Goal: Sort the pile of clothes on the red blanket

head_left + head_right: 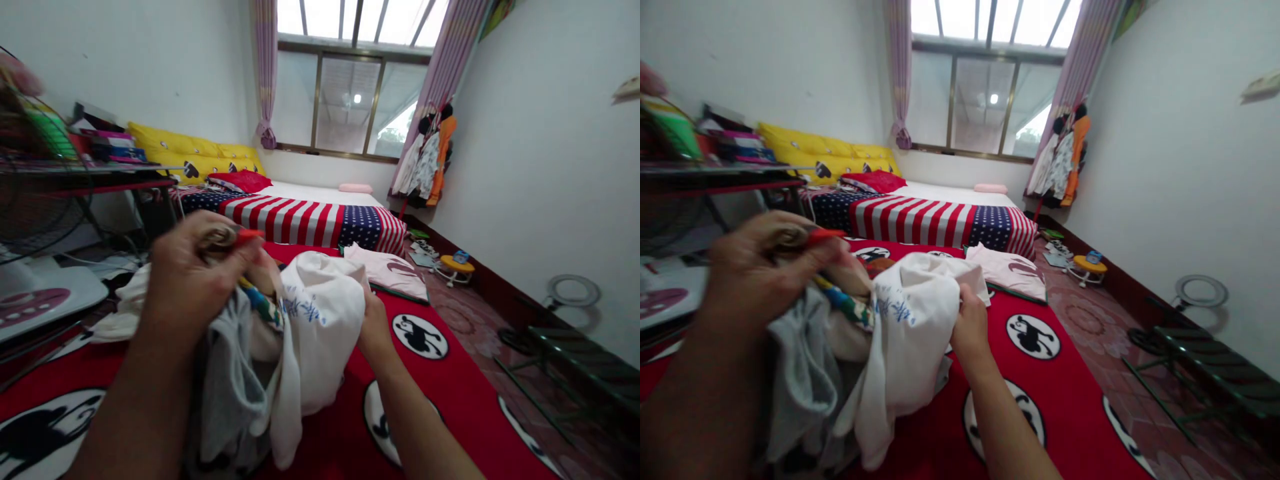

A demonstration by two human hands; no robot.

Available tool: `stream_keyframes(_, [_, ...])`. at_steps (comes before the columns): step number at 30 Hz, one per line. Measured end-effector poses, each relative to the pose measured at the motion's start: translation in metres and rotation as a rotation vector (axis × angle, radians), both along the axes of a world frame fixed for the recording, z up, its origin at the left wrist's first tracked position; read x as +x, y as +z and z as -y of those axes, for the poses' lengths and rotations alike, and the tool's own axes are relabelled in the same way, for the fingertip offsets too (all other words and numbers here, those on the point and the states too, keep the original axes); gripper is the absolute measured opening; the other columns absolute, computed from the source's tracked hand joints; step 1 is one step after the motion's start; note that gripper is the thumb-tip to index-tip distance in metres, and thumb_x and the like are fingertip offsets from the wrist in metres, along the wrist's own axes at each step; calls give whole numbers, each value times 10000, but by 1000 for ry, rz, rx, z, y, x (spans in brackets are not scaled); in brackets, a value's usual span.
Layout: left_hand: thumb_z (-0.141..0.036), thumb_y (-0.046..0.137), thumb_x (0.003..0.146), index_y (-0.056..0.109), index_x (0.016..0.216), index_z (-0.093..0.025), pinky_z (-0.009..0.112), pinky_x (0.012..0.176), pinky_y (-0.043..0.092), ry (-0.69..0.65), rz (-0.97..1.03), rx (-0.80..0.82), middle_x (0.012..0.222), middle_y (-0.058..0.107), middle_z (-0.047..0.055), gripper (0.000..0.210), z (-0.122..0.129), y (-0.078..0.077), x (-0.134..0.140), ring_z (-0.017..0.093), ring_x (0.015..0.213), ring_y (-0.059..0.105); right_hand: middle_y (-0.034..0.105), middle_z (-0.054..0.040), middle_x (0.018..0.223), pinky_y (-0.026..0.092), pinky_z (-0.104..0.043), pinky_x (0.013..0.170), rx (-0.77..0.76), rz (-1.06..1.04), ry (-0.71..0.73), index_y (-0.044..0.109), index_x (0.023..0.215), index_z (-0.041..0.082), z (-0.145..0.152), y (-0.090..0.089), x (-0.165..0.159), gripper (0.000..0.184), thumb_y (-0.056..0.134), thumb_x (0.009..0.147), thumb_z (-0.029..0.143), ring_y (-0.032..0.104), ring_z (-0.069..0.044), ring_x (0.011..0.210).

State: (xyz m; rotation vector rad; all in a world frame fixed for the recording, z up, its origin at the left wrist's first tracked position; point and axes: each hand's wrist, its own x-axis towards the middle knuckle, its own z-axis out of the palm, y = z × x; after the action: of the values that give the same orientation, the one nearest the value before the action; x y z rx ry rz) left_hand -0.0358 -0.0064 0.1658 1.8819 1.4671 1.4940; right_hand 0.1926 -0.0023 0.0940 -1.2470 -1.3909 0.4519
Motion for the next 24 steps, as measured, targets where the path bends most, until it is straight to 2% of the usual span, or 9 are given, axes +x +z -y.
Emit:
stream_keyframes(3, [-450, 735, 664, 621, 1054, -231, 312, 692, 502, -104, -241, 70, 833, 670, -5, 462, -1, -2, 27, 198, 764, 638, 558, 32, 610, 411, -228, 495, 49, -221, 79, 538, 754, 188, 10, 6, -6, 184, 582, 830, 349, 513, -116, 519])
stream_keyframes(6, [-508, 798, 567, 551, 1255, -287, 363, 805, 478, -204, -467, 50, 946, 676, 19, 763, -1, -11, 46, 257, 914, 623, 594, 26, 660, 438, -207, 518, 155, -283, 142, 575, 777, 182, 31, 29, -9, 160, 649, 808, 321, 539, -103, 557])
stream_keyframes(9, [-578, 798, 522, 617, 1178, -305, 370, 827, 459, -290, -572, 35, 1010, 657, 30, 733, -1, -21, 51, 276, 963, 599, 622, 15, 704, 446, -206, 537, 232, -314, 104, 608, 802, 191, 43, 39, -11, 127, 662, 809, 305, 557, -108, 596])
stream_keyframes(11, [-556, 794, 541, 653, 1105, -288, 347, 809, 457, -366, -593, 14, 1035, 652, 33, 641, -3, -29, 54, 263, 955, 599, 621, 12, 699, 442, -211, 541, 204, -306, 122, 614, 797, 190, 40, 35, -11, 131, 665, 804, 311, 557, -113, 602])
stream_keyframes(15, [-403, 736, 610, 682, 884, -225, 301, 650, 441, -370, -695, -124, 845, 685, 37, 331, -10, -58, 73, 243, 796, 634, 606, 11, 701, 429, -219, 563, 110, -301, 83, 608, 806, 182, 10, 0, 1, 176, 653, 792, 352, 552, -121, 627])
stream_keyframes(18, [-345, 698, 588, 645, 819, -219, 292, 585, 410, -267, -739, -119, 785, 682, 34, 268, -10, -87, 90, 251, 751, 640, 640, -28, 823, 456, -256, 634, 123, -352, -179, 604, 859, 175, -17, -43, 26, 242, 630, 779, 402, 579, -147, 703])
stream_keyframes(20, [-321, 689, 582, 622, 824, -223, 283, 593, 412, -262, -701, -60, 801, 681, 18, 269, -6, -97, 92, 234, 758, 642, 644, -51, 838, 463, -279, 620, 50, -348, -347, 592, 880, 168, -30, -72, 45, 296, 625, 747, 430, 585, -159, 675])
stream_keyframes(22, [-299, 681, 589, 612, 836, -226, 269, 603, 418, -259, -645, -10, 792, 672, -1, 267, -3, -93, 83, 205, 746, 635, 641, -66, 830, 468, -291, 561, -45, -350, -423, 573, 920, 161, -36, -96, 61, 348, 600, 732, 453, 587, -165, 612])
stream_keyframes(24, [-283, 678, 592, 613, 841, -223, 260, 609, 427, -210, -625, 46, 769, 654, -9, 264, -6, -71, 63, 189, 732, 621, 639, -73, 838, 469, -293, 497, -94, -360, -418, 556, 971, 161, -38, -109, 70, 392, 566, 736, 475, 590, -170, 566])
